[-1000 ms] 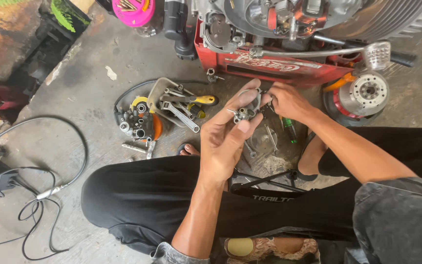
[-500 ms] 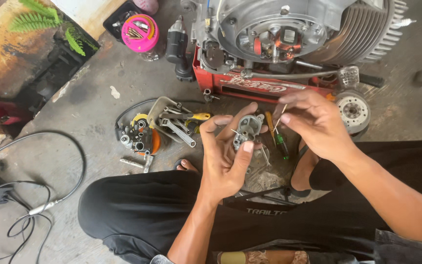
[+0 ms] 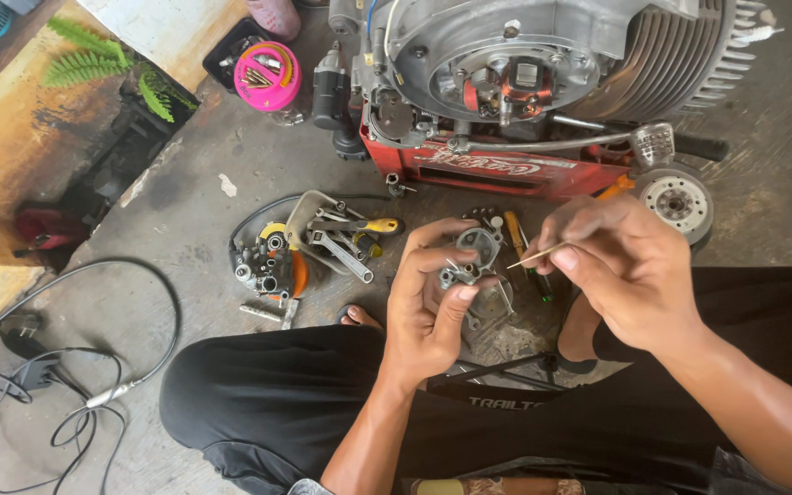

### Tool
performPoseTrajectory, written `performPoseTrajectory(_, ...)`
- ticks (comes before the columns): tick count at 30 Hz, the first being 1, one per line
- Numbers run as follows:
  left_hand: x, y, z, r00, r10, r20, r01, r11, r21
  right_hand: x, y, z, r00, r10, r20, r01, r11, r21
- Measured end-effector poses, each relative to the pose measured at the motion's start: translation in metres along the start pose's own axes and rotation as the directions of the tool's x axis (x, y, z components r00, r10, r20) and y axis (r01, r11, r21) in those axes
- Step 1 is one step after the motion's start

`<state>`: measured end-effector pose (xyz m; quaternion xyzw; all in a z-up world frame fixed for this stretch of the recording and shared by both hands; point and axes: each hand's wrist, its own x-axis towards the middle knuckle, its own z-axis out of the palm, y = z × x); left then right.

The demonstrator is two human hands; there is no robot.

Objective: The person sits on the floor and disassembles a carburetor. They use a screwdriver to remove a white float and a small metal pin from the carburetor body. The person then places the removed parts on the floor among other tools and parts.

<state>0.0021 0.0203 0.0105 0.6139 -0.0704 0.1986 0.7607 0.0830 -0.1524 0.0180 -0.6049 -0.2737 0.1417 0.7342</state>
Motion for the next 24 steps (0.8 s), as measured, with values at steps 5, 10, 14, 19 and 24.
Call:
performPoseTrajectory(5, -0.003, -0.008, 0.001, 0.997, -0.013, -0.073, 0.010, 0.999, -0.042, -0.005, -0.005, 0.011, 0.996, -0.081, 0.032, 0.083, 0.995, -0.051)
performPoseTrajectory(10, -0.006, -0.014, 0.002, 0.993, 0.012, -0.114, -0.009, 1.000, 0.028, -0.008, -0.001, 0.021, 0.980, -0.193, 0.050, 0.196, 0.979, -0.053)
performPoseTrajectory(14, -0.009, -0.014, 0.004, 0.992, -0.068, -0.107, 0.055, 0.992, -0.117, -0.006, 0.000, 0.026, 0.960, -0.262, 0.096, 0.271, 0.957, -0.103)
performPoseTrajectory(19, -0.014, -0.019, 0.006, 0.992, -0.108, -0.064, 0.084, 0.949, -0.304, -0.006, 0.002, 0.029, 0.948, -0.299, 0.109, 0.313, 0.936, -0.160)
performPoseTrajectory(24, -0.015, -0.021, 0.006, 0.991, -0.113, -0.072, 0.081, 0.934, -0.347, -0.006, 0.003, 0.029, 0.945, -0.309, 0.109, 0.326, 0.924, -0.199)
